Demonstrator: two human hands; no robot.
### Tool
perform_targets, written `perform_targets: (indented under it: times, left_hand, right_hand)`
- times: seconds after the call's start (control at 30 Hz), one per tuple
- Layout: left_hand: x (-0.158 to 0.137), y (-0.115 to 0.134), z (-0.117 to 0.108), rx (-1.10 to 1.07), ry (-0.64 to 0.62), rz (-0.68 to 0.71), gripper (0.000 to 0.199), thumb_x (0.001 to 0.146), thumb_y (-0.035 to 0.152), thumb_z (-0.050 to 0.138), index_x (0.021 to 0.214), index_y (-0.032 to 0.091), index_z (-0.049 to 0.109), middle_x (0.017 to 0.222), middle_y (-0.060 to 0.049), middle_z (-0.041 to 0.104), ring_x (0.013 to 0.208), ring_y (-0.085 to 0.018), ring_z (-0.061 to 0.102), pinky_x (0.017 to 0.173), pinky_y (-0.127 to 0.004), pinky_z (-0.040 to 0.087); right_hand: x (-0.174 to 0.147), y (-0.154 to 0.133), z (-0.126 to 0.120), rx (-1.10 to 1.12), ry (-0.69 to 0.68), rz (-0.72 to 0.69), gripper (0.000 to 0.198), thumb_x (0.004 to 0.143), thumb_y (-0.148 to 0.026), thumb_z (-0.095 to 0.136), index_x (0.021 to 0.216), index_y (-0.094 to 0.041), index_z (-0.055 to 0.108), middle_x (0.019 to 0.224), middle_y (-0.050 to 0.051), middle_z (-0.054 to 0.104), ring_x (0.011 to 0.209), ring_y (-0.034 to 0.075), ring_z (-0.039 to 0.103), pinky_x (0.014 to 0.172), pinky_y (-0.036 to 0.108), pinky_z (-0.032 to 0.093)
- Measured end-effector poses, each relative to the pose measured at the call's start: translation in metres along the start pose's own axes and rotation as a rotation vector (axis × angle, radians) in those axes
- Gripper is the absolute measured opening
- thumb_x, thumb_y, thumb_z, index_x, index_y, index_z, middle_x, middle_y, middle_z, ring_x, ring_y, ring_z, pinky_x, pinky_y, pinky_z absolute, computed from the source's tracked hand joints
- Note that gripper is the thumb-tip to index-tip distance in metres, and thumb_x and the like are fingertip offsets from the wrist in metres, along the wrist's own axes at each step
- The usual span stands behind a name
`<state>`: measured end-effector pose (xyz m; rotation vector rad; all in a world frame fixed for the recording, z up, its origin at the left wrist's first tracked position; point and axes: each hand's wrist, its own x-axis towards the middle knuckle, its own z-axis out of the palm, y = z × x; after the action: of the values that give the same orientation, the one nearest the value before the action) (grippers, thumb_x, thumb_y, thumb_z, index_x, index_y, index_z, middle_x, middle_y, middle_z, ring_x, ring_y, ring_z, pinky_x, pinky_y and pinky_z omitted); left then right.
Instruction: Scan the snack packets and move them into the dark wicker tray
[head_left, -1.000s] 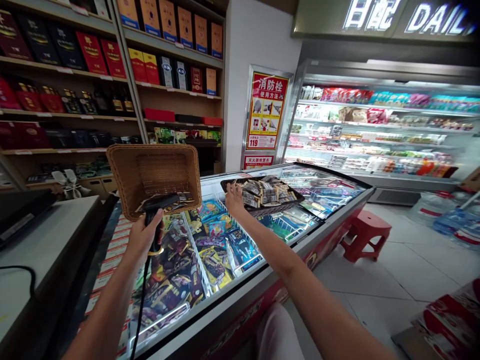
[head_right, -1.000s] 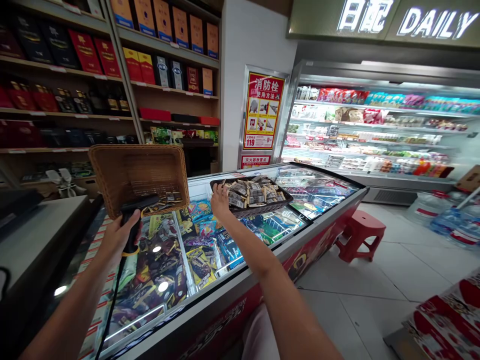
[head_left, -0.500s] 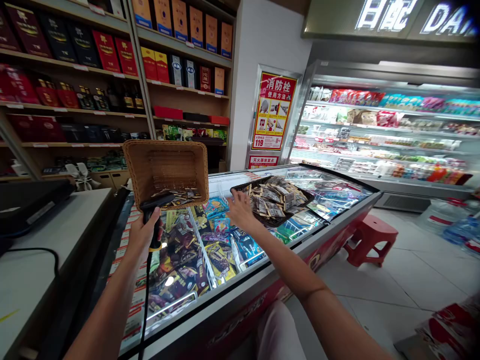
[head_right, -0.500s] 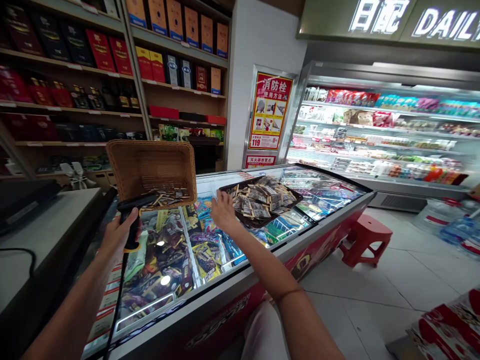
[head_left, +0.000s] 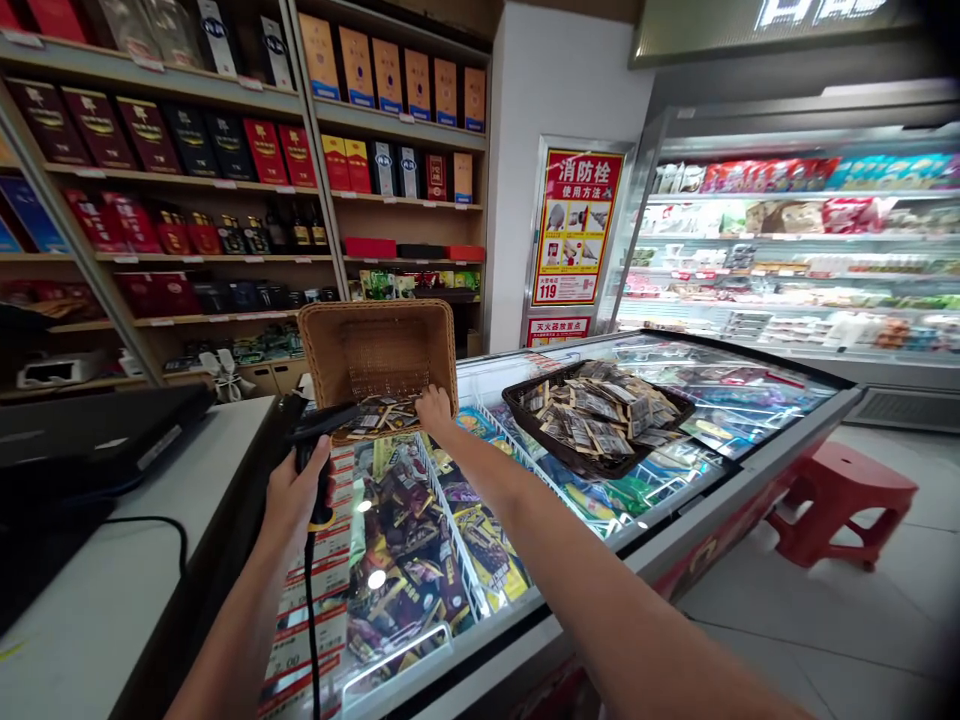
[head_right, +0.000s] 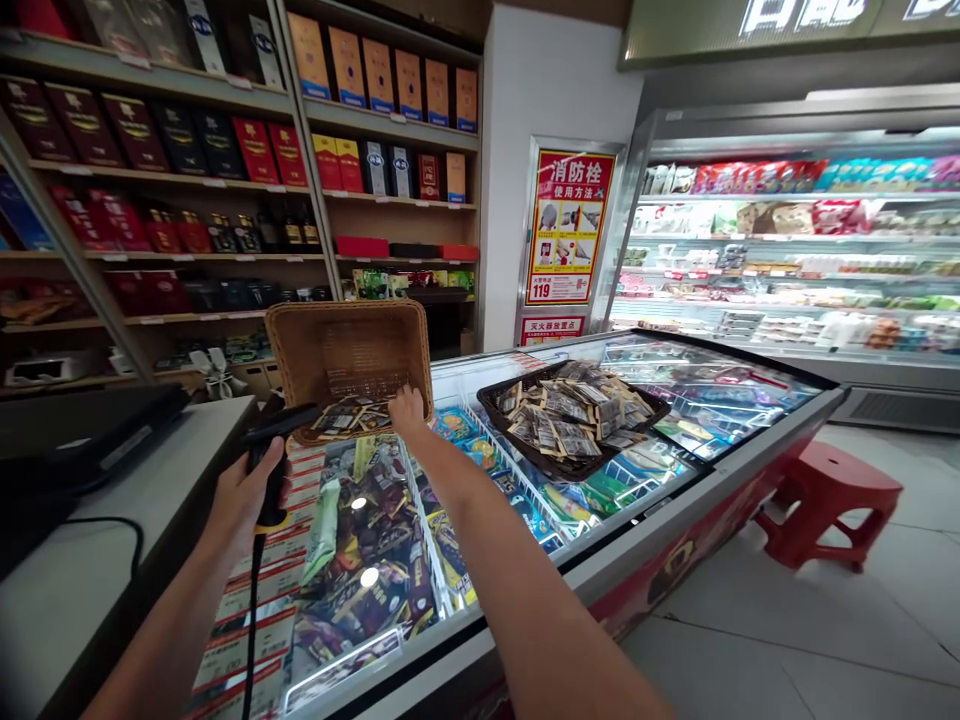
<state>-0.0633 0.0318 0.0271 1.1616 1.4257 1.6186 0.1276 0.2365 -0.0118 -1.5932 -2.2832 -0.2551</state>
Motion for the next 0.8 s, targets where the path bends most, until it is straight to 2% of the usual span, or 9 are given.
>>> perform_targets:
  times: [0.1,0.2,0.3,0.37,0.43,0.53,0.6,0.8]
  left_hand:
    - [-0.008,-0.002,0.007,0.01,-0.042,-0.012,0.052,0.07,0.063,0.078,0.078,0.018,0.053,0.063,0.004,0.053,0.046,-0.009,0.047,0.039,-0.022,0.038]
    - [-0.015,-0.002,0.015,0.008,-0.061,-0.018,0.055,0.069,0.067,0.077,0.078,0.018,0.054,0.064,0.003,0.053,0.047,-0.009,0.047,0.039,-0.022,0.037]
    - [-0.021,-0.002,0.02,0.02,-0.115,-0.034,0.06,0.067,0.072,0.077,0.078,0.019,0.053,0.063,0.003,0.053,0.045,-0.01,0.047,0.039,-0.023,0.036]
    - [-0.028,0.0,0.023,0.032,-0.188,-0.019,0.061,0.066,0.074,0.077,0.078,0.019,0.053,0.063,0.002,0.054,0.044,-0.01,0.046,0.038,-0.023,0.035]
    - [-0.038,0.006,0.026,0.055,-0.298,0.002,0.059,0.066,0.071,0.079,0.077,0.019,0.053,0.063,0.002,0.054,0.043,-0.01,0.046,0.038,-0.023,0.034]
    - [-0.059,0.018,0.035,0.161,-0.487,0.02,0.053,0.068,0.065,0.079,0.075,0.019,0.054,0.057,0.002,0.053,0.041,-0.01,0.044,0.039,-0.023,0.033]
    - [-0.071,0.026,0.044,0.233,-0.572,0.048,0.052,0.072,0.067,0.075,0.073,0.019,0.053,0.051,0.002,0.05,0.039,-0.011,0.043,0.039,-0.023,0.032]
    - [-0.089,0.034,0.074,0.276,-0.647,0.163,0.05,0.081,0.067,0.067,0.071,0.02,0.053,0.05,0.001,0.05,0.042,-0.012,0.043,0.043,-0.023,0.035]
  right_hand:
    - [-0.015,0.002,-0.005,0.023,0.04,0.032,0.038,0.1,-0.006,0.041,0.123,-0.01,0.072,0.13,0.02,0.066,0.123,0.031,0.058,0.103,0.043,0.046]
    - [-0.043,0.007,-0.013,0.257,0.103,0.093,0.044,0.102,-0.006,0.037,0.134,-0.014,0.065,0.131,0.016,0.066,0.111,0.026,0.066,0.094,0.038,0.05]
    - [-0.078,0.018,-0.028,0.632,0.193,0.084,0.028,0.1,-0.018,0.054,0.123,-0.017,0.069,0.121,0.012,0.07,0.108,0.022,0.068,0.096,0.033,0.051]
    - [-0.102,0.028,-0.041,0.83,0.257,0.079,0.022,0.09,-0.028,0.072,0.11,-0.017,0.072,0.115,0.009,0.071,0.104,0.021,0.068,0.096,0.032,0.052]
    - [-0.124,0.039,-0.057,0.935,0.332,0.119,0.021,0.084,-0.031,0.077,0.099,-0.018,0.072,0.106,0.008,0.071,0.097,0.021,0.068,0.094,0.032,0.053]
    - [-0.152,0.058,-0.08,1.017,0.437,0.187,0.009,0.087,-0.023,0.067,0.094,-0.019,0.07,0.104,0.006,0.071,0.097,0.019,0.067,0.088,0.03,0.055]
    - [-0.167,0.072,-0.092,1.043,0.491,0.215,0.013,0.087,-0.018,0.059,0.095,-0.02,0.069,0.11,0.006,0.071,0.101,0.018,0.066,0.085,0.027,0.055]
    - [-0.192,0.113,-0.106,1.034,0.558,0.265,0.022,0.088,-0.02,0.056,0.106,-0.019,0.068,0.114,0.007,0.072,0.103,0.019,0.067,0.09,0.029,0.053]
